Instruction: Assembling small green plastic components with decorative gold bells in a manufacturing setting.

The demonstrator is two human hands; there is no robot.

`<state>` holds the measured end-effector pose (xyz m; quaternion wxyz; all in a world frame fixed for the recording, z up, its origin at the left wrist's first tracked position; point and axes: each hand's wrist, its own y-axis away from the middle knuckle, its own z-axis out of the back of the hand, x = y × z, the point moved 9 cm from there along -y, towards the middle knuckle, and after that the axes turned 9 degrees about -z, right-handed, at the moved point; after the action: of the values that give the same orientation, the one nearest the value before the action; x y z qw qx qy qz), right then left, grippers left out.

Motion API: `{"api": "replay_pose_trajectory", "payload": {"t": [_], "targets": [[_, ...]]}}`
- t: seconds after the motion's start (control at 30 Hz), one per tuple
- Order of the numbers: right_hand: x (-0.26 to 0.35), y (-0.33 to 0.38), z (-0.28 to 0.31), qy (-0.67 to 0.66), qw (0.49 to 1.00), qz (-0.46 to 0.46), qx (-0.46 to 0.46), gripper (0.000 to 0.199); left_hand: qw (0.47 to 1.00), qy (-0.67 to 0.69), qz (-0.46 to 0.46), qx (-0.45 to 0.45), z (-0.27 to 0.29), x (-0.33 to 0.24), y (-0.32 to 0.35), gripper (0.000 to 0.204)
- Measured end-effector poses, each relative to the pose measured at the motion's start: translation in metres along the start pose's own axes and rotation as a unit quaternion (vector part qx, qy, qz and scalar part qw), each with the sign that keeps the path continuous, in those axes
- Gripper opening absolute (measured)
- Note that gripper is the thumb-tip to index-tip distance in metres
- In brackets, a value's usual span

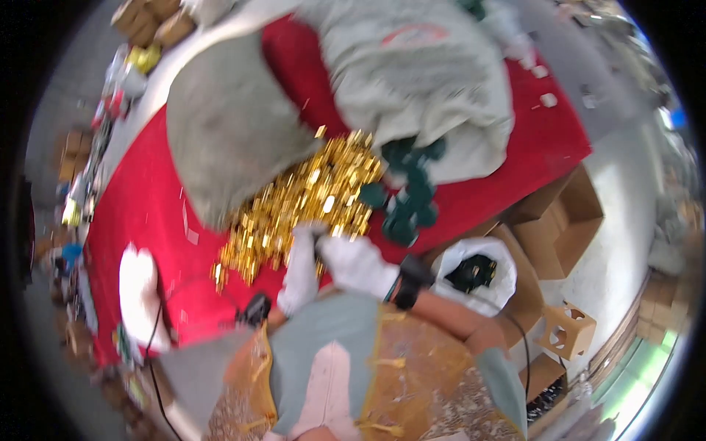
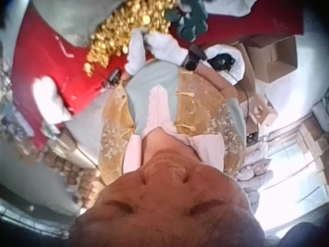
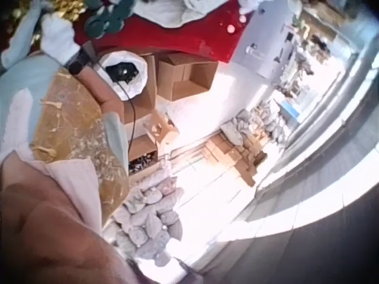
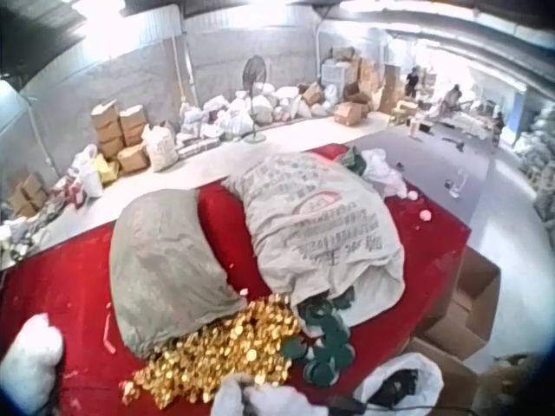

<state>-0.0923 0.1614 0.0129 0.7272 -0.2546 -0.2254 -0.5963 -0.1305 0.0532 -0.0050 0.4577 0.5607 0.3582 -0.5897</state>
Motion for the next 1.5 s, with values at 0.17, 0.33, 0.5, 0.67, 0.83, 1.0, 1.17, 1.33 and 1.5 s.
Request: {"api": "replay_pose_trajectory", "payload": {"t": [0.17,0.33,0.5,0.67,0.83,1.0,1.17,1.33,1.5], "targets": [[-0.039,-0.013,-0.014,-0.366,0.893,-0.242,0.104,0.021,1.0,0.014,-0.007,0.023,-0.01,-0.021,-0.005,0.041],[-0.047,-0.01,-0.021,-0.499,0.778,-0.328,0.196,0.023,0.999,0.021,0.018,0.034,-0.019,-0.008,-0.014,0.028],[-0.015,-0.019,0.028,-0.099,0.989,-0.102,0.031,0.034,0.994,0.108,-0.005,-0.011,-0.013,0.004,-0.026,0.038],[-0.003,-0.007,0.032,0.036,0.999,-0.024,-0.012,0.031,0.921,0.345,0.179,-0.023,-0.027,0.029,-0.019,0.05],[-0.035,-0.014,0.02,-0.257,0.956,-0.138,0.013,0.027,0.999,0.036,-0.021,0.017,-0.028,-0.018,-0.023,0.043],[-0.047,0.0,-0.021,-0.614,0.663,-0.333,0.27,0.028,0.993,-0.058,-0.082,0.056,-0.041,-0.048,-0.015,0.032],[-0.029,-0.006,0.028,-0.194,0.967,-0.151,0.072,0.026,0.995,0.056,-0.055,0.055,-0.037,-0.032,-0.026,0.039],[-0.008,0.001,0.043,0.087,0.993,-0.027,-0.079,0.036,0.919,0.364,0.151,0.032,-0.05,0.008,-0.028,0.057],[-0.05,-0.002,0.012,-0.284,0.933,-0.219,0.031,0.022,0.982,-0.106,-0.152,0.044,-0.042,-0.051,-0.021,0.035]]}}
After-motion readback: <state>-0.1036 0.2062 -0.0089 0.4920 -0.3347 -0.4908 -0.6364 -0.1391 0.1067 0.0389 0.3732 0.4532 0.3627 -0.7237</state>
